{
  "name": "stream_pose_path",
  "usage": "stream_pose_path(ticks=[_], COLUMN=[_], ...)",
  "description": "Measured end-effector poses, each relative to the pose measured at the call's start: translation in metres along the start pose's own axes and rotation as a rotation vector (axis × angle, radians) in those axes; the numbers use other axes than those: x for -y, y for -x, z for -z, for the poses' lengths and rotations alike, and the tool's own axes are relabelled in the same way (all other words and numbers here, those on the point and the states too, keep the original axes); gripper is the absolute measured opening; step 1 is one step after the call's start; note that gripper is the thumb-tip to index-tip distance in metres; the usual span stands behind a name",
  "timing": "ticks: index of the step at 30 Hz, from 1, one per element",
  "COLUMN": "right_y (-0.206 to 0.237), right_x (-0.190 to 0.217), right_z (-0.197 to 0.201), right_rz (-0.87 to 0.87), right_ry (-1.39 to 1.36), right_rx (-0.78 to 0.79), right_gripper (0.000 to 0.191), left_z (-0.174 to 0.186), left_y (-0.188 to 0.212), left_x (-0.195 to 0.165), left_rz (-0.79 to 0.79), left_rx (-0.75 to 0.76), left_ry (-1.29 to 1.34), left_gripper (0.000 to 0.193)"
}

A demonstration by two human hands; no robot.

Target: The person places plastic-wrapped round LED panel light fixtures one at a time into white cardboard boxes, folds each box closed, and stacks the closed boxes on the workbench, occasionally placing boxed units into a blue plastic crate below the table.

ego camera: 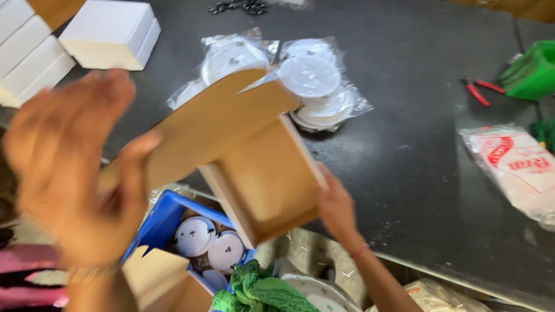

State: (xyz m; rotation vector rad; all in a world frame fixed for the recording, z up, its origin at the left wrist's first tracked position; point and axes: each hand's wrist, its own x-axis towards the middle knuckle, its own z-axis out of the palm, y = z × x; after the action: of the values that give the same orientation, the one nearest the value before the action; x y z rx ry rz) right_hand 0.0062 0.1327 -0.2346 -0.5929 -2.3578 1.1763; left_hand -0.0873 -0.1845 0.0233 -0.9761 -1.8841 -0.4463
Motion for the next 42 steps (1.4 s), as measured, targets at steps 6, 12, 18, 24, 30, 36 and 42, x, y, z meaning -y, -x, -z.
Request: stream_pose_path(ticks=[6, 12, 18, 24, 30, 36, 42], right_y=[0.029, 0.026, -0.026, -0.059, -0.068, -0.085, -0.118], right_x=[-0.17, -0.259, -0.295, -0.247, -0.171, -0.144, -0.191], right_z=[0.15, 0.221, 0.219, 0.227, 0.232, 0.233, 0.261], right_rz=[-0.166, -0.489, -0.331, -0.108, -0.512, -0.628, -0.355], right_ry=[0.027, 0.129, 0.202, 0.392, -0.729, -1.496, -0.946], right_rx=[-0.37, -0.466, -0.406, -0.31, 0.195, 0.349, -0.049], right_gripper=[0.047, 0.05, 0.052, 0.065, 0.077, 0.071, 0.055], left_z=[-0.257, -0.477, -0.524, -0.497, -0.365, -0.338, -0.383], left_y=[-0.012, 0.003, -0.035, -0.01, 0.051, 0.025, 0.016], left_x=[0.012, -0.052, -0.089, -0.081, -0.122, -0.243, -0.253], left_rz=[0.652, 1.606, 1.825, 1.628, 0.92, 0.231, 0.43], left_rx=[-0.209, 0.29, 0.013, -0.499, -0.156, 0.208, 0.198], left_ry=[0.643, 1.024, 0.461, 1.273, 1.461, 1.162, 1.044], left_gripper=[0.023, 0.057, 0.087, 0.064, 0.027, 0.028, 0.06])
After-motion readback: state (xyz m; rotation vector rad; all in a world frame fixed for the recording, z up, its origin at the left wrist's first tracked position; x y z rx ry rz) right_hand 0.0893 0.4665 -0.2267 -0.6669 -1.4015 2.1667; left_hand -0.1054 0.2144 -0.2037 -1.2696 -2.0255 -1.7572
